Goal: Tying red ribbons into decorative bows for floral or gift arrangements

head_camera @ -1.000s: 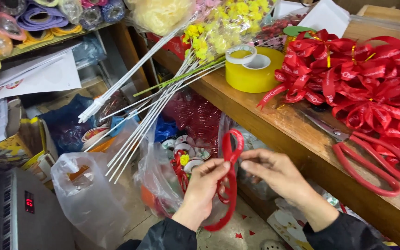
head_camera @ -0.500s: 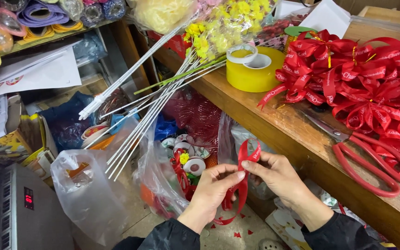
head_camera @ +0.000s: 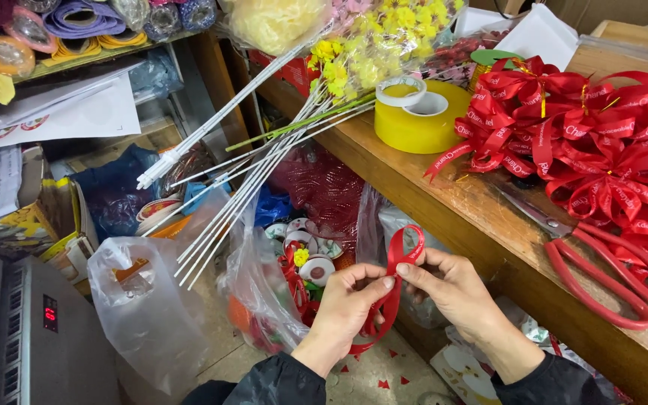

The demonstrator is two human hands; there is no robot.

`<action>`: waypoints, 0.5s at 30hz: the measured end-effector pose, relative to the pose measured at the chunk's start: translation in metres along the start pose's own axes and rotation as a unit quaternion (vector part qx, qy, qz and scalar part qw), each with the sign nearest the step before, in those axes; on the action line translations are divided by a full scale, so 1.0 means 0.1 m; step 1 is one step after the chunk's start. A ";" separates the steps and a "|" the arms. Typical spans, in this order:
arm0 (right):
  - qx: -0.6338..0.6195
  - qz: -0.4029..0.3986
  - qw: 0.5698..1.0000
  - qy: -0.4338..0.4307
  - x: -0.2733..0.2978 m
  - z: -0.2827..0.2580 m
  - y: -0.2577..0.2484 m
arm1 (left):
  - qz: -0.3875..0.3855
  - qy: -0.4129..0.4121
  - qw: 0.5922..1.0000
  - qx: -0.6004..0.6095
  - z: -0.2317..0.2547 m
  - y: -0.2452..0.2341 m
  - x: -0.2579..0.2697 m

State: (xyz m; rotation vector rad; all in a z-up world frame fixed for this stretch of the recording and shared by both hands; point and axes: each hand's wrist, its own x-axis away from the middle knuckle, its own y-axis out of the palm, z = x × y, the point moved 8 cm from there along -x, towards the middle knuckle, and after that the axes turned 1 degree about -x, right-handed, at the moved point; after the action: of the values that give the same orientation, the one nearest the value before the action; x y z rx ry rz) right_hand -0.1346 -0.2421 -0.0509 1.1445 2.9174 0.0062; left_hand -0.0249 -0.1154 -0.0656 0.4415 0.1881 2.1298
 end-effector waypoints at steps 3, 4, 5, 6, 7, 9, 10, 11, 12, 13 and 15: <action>0.005 0.002 1.000 -0.008 0.00 0.00 -0.01 | -0.011 -0.005 1.000 0.016 -0.04 0.03 -0.03; 0.009 0.002 1.000 -0.007 0.00 0.01 -0.02 | -0.008 0.018 1.000 0.024 -0.04 0.02 -0.05; 0.013 0.002 1.000 -0.007 -0.01 0.02 -0.02 | -0.006 0.041 0.999 0.032 -0.03 0.00 -0.08; 0.013 0.002 1.000 -0.007 -0.01 0.02 -0.03 | -0.006 0.041 0.999 0.032 -0.04 0.00 -0.08; 0.017 0.003 1.000 -0.004 -0.01 0.02 -0.03 | -0.002 0.056 0.998 0.033 -0.03 -0.01 -0.09; 0.021 0.003 1.000 -0.002 -0.01 0.01 -0.03 | 0.002 0.072 0.997 0.034 0.00 -0.02 -0.09; 0.025 0.006 1.000 0.000 -0.01 -0.01 -0.04 | -0.010 0.089 0.996 0.017 0.02 0.00 -0.08; 0.029 0.009 1.000 0.002 -0.01 -0.02 -0.04 | -0.022 0.105 0.994 -0.001 0.05 0.02 -0.07; 0.029 0.008 1.000 0.002 -0.01 -0.02 -0.04 | -0.021 0.105 0.994 -0.001 0.08 0.03 -0.05; 0.029 0.002 1.000 0.002 0.00 -0.03 -0.03 | -0.022 0.098 0.995 -0.017 0.09 0.04 -0.03; 0.029 -0.005 1.000 0.002 0.00 -0.03 -0.02 | -0.022 0.091 0.995 -0.033 0.08 0.04 -0.03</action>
State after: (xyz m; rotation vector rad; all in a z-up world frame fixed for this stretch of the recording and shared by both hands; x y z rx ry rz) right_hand -0.1365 -0.2436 -0.0478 1.1391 2.9452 -0.0773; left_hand -0.0230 -0.1206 -0.0577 0.2014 0.2286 2.1258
